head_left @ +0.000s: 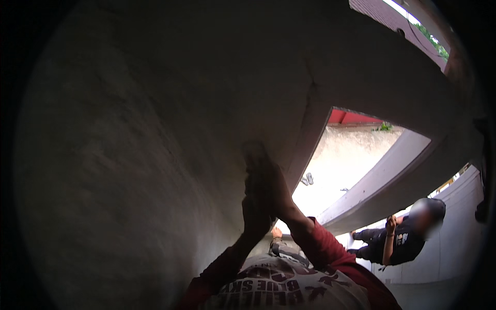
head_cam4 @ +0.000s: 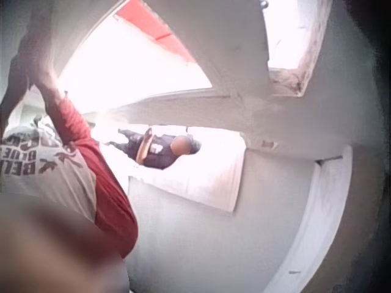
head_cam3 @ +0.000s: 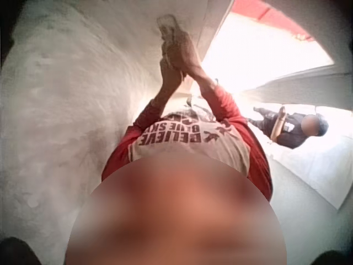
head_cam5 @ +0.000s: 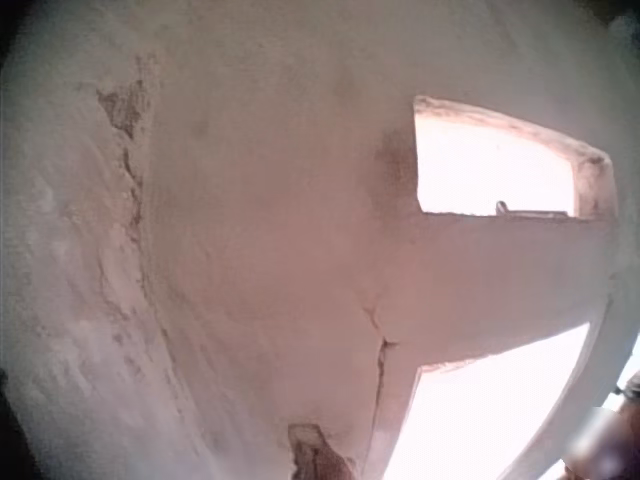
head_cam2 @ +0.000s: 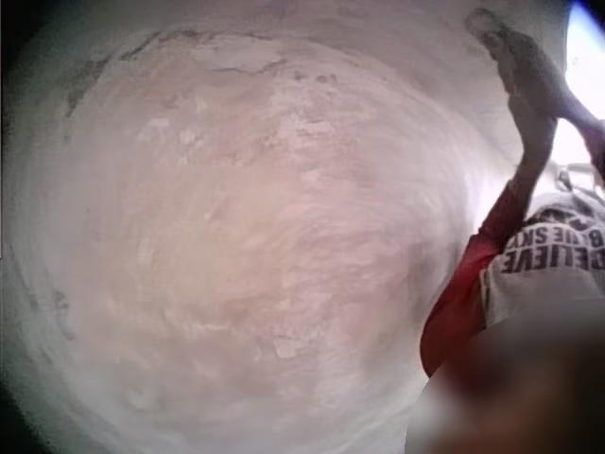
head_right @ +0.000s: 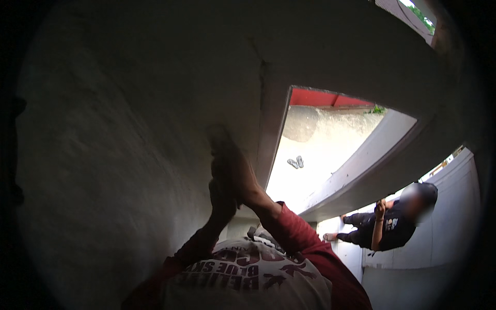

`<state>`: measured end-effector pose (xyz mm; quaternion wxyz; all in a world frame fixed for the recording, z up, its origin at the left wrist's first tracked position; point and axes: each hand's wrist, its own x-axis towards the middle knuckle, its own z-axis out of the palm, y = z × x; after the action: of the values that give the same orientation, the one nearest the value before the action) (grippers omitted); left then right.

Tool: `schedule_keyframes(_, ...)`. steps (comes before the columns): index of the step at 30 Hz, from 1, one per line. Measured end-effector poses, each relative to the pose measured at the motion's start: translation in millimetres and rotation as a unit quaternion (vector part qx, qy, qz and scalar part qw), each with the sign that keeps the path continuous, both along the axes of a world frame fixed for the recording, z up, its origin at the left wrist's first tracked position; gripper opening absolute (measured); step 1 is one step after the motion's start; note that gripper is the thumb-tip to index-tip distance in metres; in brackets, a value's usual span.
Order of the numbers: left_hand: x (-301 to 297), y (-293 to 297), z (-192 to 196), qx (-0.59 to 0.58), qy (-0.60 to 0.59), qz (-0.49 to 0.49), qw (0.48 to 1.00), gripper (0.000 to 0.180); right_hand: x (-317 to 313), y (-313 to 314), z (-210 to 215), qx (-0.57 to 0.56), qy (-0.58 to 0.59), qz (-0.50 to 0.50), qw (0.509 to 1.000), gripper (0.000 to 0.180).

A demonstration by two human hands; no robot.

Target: The person smooths a wall surface using a sanding block. They repeatedly rub the block against the wall near a doorway, moving it in short strokes to even the surface.

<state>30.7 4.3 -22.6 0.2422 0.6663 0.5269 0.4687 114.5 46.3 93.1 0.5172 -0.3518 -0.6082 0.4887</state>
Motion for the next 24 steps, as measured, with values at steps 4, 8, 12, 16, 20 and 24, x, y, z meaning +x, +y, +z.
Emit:
schedule_keyframes(4,-6.8,-3.8,11.5,-0.049,-0.238,-0.061,0.968,0.036,3.9,1.4,0.5,-0.042,-0.059,0.009,0.997,0.021)
schedule_keyframes(8,-14.0,-25.5,31.0,-0.083,-0.246,-0.041,0.965,0.040,7.3,-15.2,-10.8,-0.145,0.061,0.090,0.983,0.023)
schedule_keyframes(12,-32.9,-40.8,34.9,-0.170,-0.402,0.016,0.900,0.046,20.0,-39.5,-43.0,0.046,-0.148,-0.055,0.986,0.030)
schedule_keyframes(16,-54.3,-47.5,15.4,-0.102,-0.345,0.087,0.929,0.047,54.5,-71.4,-83.4,-0.088,-0.163,-0.096,0.978,0.030)
schedule_keyframes(20,-71.9,-65.8,-7.3,0.017,0.093,0.187,0.978,0.029,84.9,-118.5,-118.6,-0.132,-0.205,-0.183,0.952,0.029)
schedule_keyframes(24,-83.8,-83.7,-17.9,0.029,0.152,0.193,0.969,0.028,96.9,-146.5,-142.2,-0.195,-0.203,-0.230,0.931,0.032)
